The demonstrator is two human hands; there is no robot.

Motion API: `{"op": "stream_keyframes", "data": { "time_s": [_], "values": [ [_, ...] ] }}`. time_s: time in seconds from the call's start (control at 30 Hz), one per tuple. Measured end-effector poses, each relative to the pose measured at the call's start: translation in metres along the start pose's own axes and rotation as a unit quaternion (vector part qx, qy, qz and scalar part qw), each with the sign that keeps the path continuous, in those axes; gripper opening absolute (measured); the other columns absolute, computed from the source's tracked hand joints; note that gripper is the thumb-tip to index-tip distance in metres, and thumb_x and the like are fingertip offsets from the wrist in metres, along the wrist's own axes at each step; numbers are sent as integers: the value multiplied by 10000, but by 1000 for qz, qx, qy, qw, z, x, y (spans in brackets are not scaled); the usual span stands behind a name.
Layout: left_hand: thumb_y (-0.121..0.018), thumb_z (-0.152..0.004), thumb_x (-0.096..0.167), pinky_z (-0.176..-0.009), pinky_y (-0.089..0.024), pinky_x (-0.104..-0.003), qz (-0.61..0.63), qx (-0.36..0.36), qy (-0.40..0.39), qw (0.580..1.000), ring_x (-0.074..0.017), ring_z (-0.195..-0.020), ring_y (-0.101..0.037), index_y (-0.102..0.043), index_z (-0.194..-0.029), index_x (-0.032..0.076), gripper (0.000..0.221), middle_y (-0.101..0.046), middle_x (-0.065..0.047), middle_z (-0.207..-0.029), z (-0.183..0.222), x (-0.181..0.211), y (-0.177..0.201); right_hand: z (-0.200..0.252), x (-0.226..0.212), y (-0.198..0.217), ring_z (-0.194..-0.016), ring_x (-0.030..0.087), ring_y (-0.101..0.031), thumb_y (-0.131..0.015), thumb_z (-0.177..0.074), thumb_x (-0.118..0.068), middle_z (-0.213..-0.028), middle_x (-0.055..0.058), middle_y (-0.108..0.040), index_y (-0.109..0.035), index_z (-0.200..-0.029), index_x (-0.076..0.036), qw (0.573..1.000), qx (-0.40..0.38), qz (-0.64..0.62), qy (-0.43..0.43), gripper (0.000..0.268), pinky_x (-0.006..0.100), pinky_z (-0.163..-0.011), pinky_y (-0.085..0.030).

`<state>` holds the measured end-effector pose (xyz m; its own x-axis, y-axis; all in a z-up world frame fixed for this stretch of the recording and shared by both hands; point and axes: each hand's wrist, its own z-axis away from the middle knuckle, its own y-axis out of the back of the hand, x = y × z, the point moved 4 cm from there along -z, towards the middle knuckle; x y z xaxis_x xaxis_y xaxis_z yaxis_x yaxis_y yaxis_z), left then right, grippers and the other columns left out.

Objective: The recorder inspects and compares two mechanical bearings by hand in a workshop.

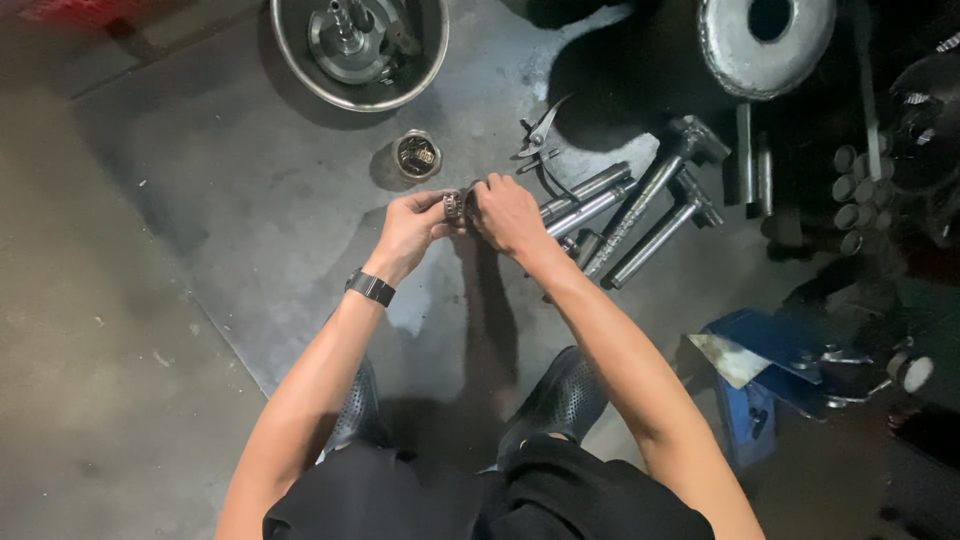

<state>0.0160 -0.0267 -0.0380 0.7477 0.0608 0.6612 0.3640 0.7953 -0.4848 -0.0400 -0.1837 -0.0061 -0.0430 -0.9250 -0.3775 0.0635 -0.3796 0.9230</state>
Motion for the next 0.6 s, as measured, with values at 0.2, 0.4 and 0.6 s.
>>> {"op": "stream_keyframes", "data": {
  "time_s": [0.2,0.4,0.6],
  "values": [
    [-682,-968,94,-795,-640,-348,1,-8,-3,1000,-189,-867,-731,-642,-1264,-131,374,-741,-159,-1061,-1,-1,5,10,29,5,-793,294,-692,-788,-835,-89,-846,169,-709,-669,-943,43,942,35,-291,-166,209,365,-712,-548],
    [-670,-980,77,-805,-664,-351,-19,-9,-16,1000,-203,-904,-737,-643,-1256,-148,356,-742,-172,-1077,-6,-9,1,4,16,23,-801,97,-700,-720,-871,-90,-879,51,-774,-762,-1033,-1,847,-14,-497,-189,189,259,-746,-574],
    [-663,-968,54,-772,-671,-336,-61,-15,-30,998,-189,-899,-747,-672,-1214,-129,307,-744,-163,-1086,-1,3,-12,1,12,15,-762,93,-673,-752,-852,-87,-832,58,-738,-726,-960,24,878,21,-438,-191,157,258,-694,-557]
  ]
}}
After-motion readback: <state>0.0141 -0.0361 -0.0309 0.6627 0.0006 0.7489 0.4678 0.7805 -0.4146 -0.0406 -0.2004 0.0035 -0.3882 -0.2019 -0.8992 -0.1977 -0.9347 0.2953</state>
